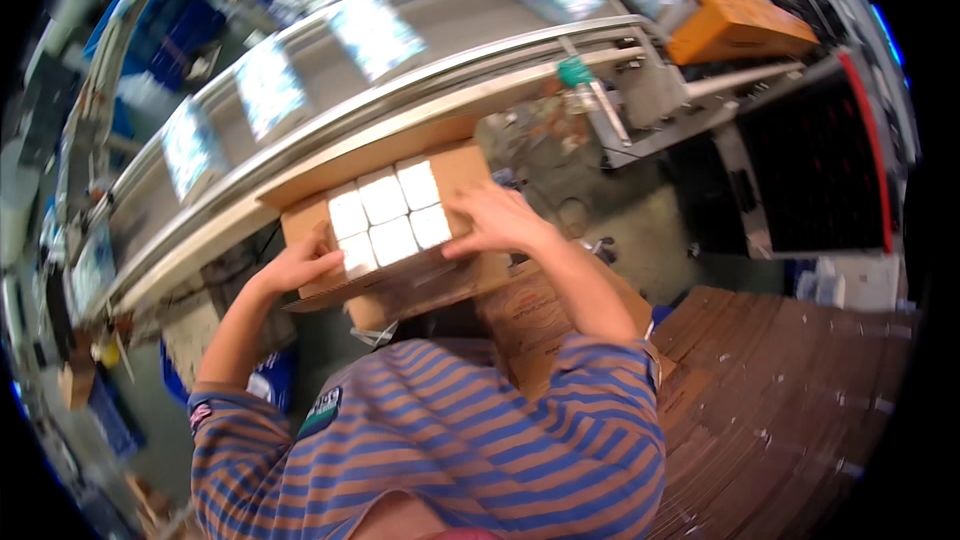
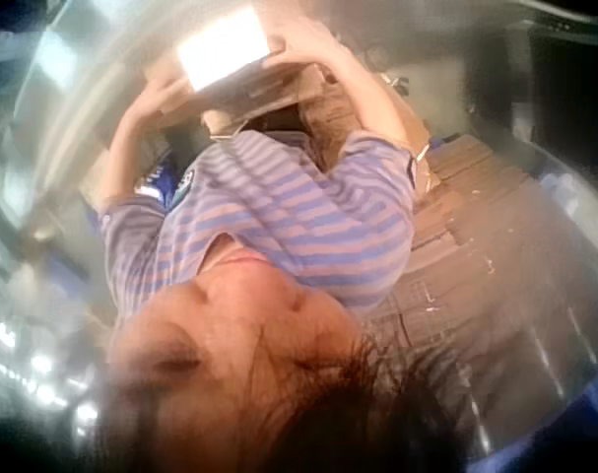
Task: The person repeatedly picks up small, individually wrapped packages from a conveyor belt and places them into a cardboard box. The person handles the packages one by one, arranging them in rows within the box. The person also moves the cardboard box to different positions on the floor to continue the packing process.
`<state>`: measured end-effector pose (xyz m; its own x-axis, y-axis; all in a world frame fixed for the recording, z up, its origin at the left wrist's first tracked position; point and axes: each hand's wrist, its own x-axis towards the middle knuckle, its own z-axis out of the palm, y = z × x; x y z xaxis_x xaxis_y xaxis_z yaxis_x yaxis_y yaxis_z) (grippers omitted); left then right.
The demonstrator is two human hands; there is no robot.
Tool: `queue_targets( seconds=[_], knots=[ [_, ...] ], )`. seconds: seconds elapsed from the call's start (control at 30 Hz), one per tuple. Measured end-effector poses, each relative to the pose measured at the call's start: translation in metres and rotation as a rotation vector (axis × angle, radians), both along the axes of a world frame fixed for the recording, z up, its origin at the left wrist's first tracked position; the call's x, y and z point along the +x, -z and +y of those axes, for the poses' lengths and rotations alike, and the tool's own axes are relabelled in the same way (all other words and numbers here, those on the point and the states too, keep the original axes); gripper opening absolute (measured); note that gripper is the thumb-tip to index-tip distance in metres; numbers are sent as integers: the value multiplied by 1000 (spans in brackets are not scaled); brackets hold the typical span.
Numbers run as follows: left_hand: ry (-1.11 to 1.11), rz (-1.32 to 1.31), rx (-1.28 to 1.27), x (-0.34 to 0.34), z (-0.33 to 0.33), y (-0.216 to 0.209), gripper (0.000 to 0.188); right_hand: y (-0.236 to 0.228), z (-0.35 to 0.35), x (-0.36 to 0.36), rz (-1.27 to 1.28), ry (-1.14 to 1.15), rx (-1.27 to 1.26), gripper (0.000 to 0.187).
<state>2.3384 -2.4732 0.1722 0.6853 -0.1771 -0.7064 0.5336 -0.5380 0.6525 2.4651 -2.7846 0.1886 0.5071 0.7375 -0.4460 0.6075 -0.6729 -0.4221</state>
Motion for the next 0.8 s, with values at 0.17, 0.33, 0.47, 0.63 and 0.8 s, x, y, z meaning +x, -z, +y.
queue_targets(
  seconds=[0.17, 0.33, 0.47, 0.63, 0.8],
  knots=[
    [16, -1394, 803, 41, -9, -35, 87, 103, 6, 3, -541, 404, 245, 95],
    [205, -1203, 865, -17, -39, 50, 100, 113, -24, 1, -62, 883, 679, 94],
    [136, -1102, 601, -41, -42, 75, 69, 123, -29, -25, -136, 1062, 381, 82],
    [-882, -672, -115, -9, -8, 129, 56, 147, -36, -20, -295, 1109, 364, 71],
    [-939, -580, -706, 21, -99, 114, 87, 154, -90, 21, -216, 1154, 308, 63]
  ],
)
